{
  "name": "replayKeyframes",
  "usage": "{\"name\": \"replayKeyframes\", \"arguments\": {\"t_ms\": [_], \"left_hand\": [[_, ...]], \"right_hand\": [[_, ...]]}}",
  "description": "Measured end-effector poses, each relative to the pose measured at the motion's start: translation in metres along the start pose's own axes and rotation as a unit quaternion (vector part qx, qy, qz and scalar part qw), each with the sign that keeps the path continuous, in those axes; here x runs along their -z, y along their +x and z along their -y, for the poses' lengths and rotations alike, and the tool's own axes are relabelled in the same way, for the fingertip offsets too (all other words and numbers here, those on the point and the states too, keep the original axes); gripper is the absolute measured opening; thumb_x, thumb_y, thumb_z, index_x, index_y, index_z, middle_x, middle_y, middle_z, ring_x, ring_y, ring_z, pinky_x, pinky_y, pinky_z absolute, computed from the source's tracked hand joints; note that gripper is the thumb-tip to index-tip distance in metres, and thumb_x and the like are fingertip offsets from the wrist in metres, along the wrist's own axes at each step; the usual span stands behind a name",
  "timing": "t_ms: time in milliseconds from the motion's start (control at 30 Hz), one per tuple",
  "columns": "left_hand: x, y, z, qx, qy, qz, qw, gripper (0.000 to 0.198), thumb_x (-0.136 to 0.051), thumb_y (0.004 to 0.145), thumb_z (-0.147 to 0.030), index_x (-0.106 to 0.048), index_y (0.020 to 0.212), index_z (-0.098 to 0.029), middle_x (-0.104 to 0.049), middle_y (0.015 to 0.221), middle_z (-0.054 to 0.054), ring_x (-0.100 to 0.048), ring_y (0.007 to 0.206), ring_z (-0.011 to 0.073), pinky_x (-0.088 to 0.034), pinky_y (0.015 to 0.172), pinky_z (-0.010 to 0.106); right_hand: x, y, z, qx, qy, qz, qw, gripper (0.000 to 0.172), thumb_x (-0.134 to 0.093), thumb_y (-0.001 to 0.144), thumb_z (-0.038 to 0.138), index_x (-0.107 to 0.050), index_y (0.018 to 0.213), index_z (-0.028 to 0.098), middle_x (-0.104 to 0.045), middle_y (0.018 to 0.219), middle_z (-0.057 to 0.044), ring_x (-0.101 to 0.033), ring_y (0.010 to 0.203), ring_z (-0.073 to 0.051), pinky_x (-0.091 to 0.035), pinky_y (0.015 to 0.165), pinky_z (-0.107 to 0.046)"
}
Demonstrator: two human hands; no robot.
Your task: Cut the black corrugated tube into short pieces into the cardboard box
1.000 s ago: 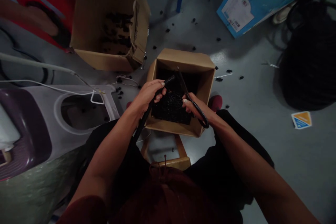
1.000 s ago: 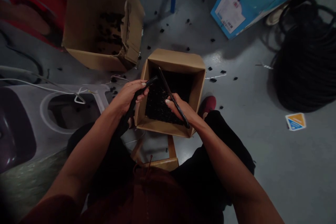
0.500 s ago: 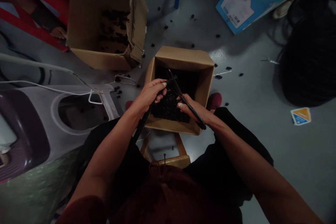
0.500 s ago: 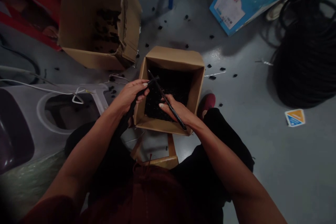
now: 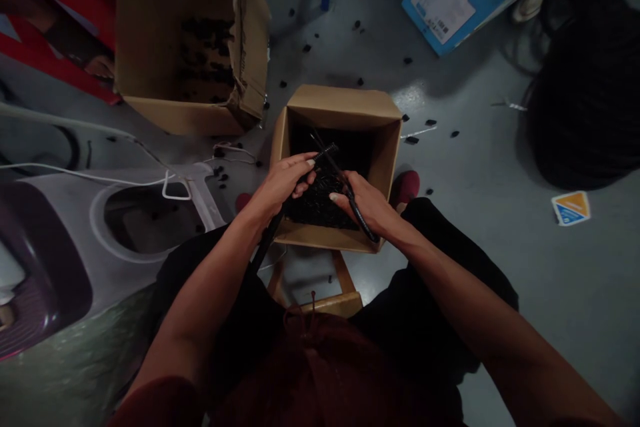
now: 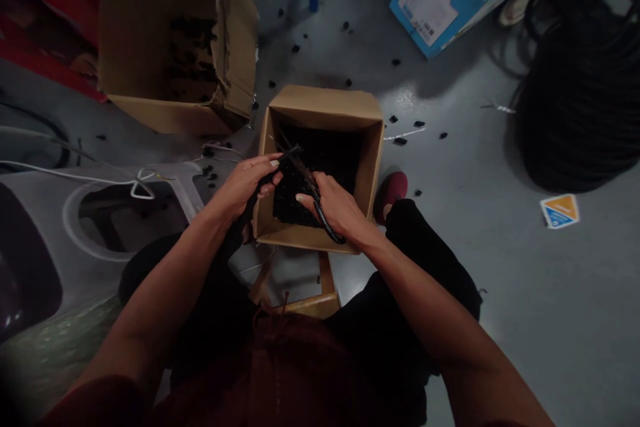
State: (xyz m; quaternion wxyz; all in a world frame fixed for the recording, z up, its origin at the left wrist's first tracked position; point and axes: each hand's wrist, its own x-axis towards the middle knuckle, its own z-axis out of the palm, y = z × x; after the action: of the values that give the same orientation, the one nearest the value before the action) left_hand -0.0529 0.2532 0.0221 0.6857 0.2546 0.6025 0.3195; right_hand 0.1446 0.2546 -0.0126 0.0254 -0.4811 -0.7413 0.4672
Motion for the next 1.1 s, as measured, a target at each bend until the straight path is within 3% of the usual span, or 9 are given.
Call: {"name": "replayKeyframes", "arguments": {"t_ms": [167,367,567,733,900,1100], "left_hand": [[0.000,-0.001,-0.002,-0.009,0.089,-0.001,0.996,0.034,-0.051,0.083,-0.025,-0.063,0.111,-0.010,-0.049,0.060,-0.004,-0.033,0.041,0.0022,-0.022,0.040,0.017],[0.000,-0.003,-0.003,-0.041,0.188,0.012,0.981,0.027,-0.050,0.083,-0.029,-0.066,0.075,-0.009,-0.048,0.057,-0.003,-0.033,0.044,0.0028,-0.025,0.043,0.018],[-0.002,-0.004,-0.005,0.000,0.117,-0.001,0.993,0.031,-0.050,0.084,-0.024,-0.066,0.107,-0.010,-0.049,0.060,-0.004,-0.033,0.042,0.0024,-0.023,0.041,0.017],[-0.003,0.000,0.000,0.034,0.065,-0.014,0.997,0.035,-0.051,0.084,-0.021,-0.062,0.115,-0.009,-0.049,0.059,-0.004,-0.034,0.040,0.0026,-0.021,0.037,0.017],[-0.001,0.005,0.008,0.054,0.061,-0.019,0.997,0.030,-0.047,0.086,-0.019,-0.062,0.111,-0.010,-0.049,0.058,-0.004,-0.034,0.039,0.0028,-0.021,0.036,0.016],[0.001,0.011,0.016,0.068,0.050,-0.005,0.996,0.015,-0.047,0.086,-0.018,-0.060,0.089,-0.012,-0.047,0.057,-0.004,-0.034,0.036,0.0023,-0.019,0.034,0.015]], "right_hand": [[-0.002,-0.001,-0.002,0.010,0.036,0.010,0.999,0.052,-0.046,0.087,0.054,-0.045,0.124,0.017,-0.058,0.113,-0.014,-0.056,0.100,-0.027,-0.045,0.086,-0.041],[-0.004,-0.001,-0.005,0.014,0.044,0.011,0.999,0.055,-0.048,0.085,0.056,-0.045,0.123,0.016,-0.057,0.115,-0.015,-0.055,0.103,-0.028,-0.044,0.086,-0.041],[0.005,0.001,0.007,-0.034,0.034,0.027,0.998,0.036,-0.045,0.087,0.044,-0.050,0.110,0.017,-0.063,0.101,-0.011,-0.060,0.088,-0.025,-0.045,0.077,-0.037],[0.007,0.001,0.010,-0.045,0.012,0.034,0.998,0.026,-0.045,0.087,0.037,-0.050,0.105,0.019,-0.065,0.096,-0.010,-0.061,0.083,-0.024,-0.044,0.073,-0.033],[0.002,0.000,0.005,-0.045,-0.011,0.038,0.998,0.020,-0.045,0.087,0.035,-0.049,0.101,0.022,-0.065,0.085,-0.007,-0.061,0.074,-0.022,-0.042,0.067,-0.030],[-0.005,0.001,0.000,-0.060,-0.030,0.047,0.997,0.019,-0.044,0.088,0.036,-0.051,0.099,0.022,-0.064,0.076,-0.004,-0.059,0.064,-0.020,-0.039,0.060,-0.027]]}}
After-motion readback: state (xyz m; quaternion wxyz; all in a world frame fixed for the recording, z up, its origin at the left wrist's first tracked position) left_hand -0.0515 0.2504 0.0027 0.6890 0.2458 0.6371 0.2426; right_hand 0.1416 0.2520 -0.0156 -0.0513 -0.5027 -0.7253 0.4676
